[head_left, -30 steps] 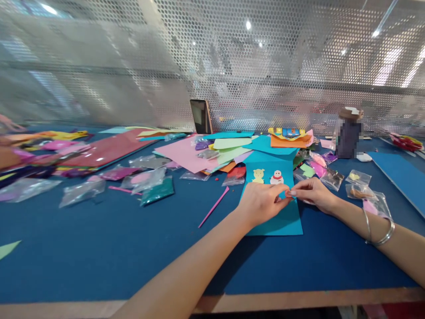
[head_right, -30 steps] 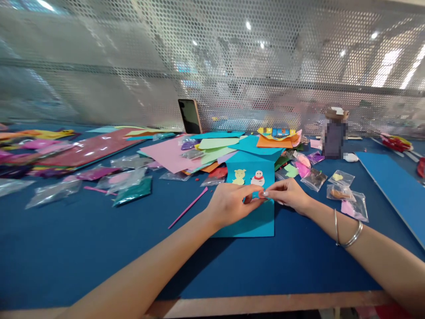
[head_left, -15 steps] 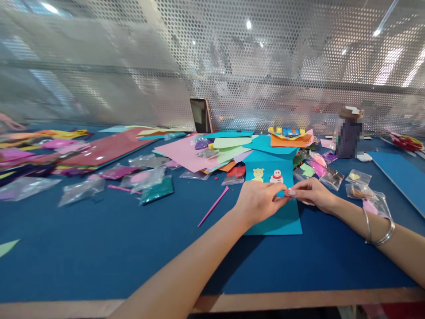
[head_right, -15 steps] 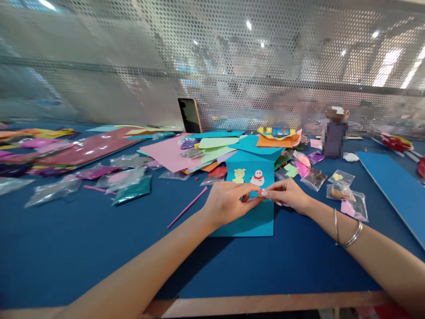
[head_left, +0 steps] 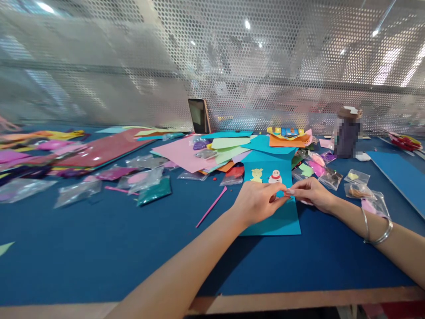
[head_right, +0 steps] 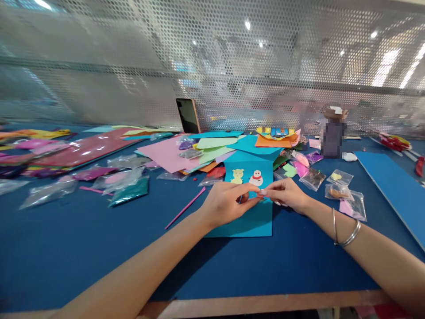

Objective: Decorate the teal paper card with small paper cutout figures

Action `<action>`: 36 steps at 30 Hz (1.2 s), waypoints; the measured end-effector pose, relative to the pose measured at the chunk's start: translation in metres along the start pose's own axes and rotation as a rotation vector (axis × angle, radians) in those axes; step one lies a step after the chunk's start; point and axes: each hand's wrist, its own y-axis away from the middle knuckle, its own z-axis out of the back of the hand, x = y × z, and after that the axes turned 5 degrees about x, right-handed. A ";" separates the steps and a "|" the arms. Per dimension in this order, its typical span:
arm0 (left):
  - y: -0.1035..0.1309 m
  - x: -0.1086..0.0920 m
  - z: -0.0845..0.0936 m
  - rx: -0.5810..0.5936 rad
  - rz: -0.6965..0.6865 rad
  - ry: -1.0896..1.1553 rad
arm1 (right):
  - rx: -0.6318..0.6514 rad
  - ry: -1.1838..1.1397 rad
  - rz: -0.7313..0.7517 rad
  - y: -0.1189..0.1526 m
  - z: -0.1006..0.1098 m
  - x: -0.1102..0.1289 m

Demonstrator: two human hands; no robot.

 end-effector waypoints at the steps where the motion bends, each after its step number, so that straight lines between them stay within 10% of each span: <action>1: 0.000 0.000 0.000 -0.004 0.001 0.003 | 0.001 -0.001 0.003 0.000 0.000 0.000; 36: 0.000 -0.003 0.001 -0.022 0.039 -0.045 | -0.055 -0.062 -0.023 0.000 -0.003 0.002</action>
